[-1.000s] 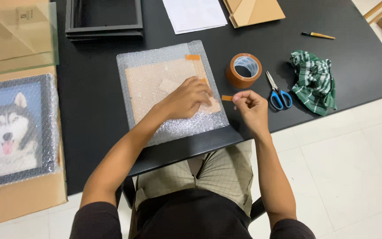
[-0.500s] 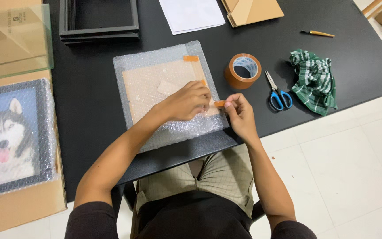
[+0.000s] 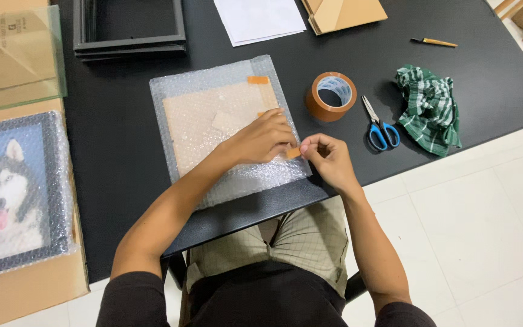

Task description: The person secures bubble wrap around a flat object by cutting pieces of tape with scissors and applying them to the edges of the wrap.

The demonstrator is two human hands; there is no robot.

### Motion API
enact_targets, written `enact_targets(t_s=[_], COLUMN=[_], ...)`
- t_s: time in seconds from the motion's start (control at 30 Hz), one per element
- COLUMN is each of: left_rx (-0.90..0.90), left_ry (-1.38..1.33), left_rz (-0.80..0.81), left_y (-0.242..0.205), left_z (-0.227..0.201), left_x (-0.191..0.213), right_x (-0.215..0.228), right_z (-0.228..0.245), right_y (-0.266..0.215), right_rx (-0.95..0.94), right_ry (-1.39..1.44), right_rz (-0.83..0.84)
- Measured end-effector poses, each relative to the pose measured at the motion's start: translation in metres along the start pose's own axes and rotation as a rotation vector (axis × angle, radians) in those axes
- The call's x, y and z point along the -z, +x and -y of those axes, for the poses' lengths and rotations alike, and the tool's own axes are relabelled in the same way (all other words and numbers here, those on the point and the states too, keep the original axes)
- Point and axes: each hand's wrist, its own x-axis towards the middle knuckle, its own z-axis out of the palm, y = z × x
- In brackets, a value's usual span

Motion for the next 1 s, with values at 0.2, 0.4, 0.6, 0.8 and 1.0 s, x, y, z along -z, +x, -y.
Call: enact_targets(t_s=[0.2, 0.4, 0.6, 0.8, 1.0], left_rx=[0.068, 0.090, 0.097, 0.073, 0.178], left_ry=[-0.044, -0.035, -0.012, 0.059, -0.077], left_rz=[0.083, 0.192, 0.202, 0.193, 0.199], left_y=[0.001, -0.008, -0.001, 0.005, 0.011], left_z=[0.001, 0.011, 0.012, 0.011, 0.004], left_x=[0.021, 0.018, 0.017, 0.010, 0.024], right_x=[0.000, 0.005, 0.001, -0.008, -0.019], right_z=[0.009, -0.011, 0.002, 0.007, 0.026], right_y=[-0.002, 0.003, -0.001, 0.000, -0.005], right_rx=[-0.065, -0.071, -0.077, -0.111, -0.160], right_ry=[0.049, 0.073, 0.076, 0.015, -0.160], right_rz=[0.011, 0.042, 0.059, 0.051, 0.001])
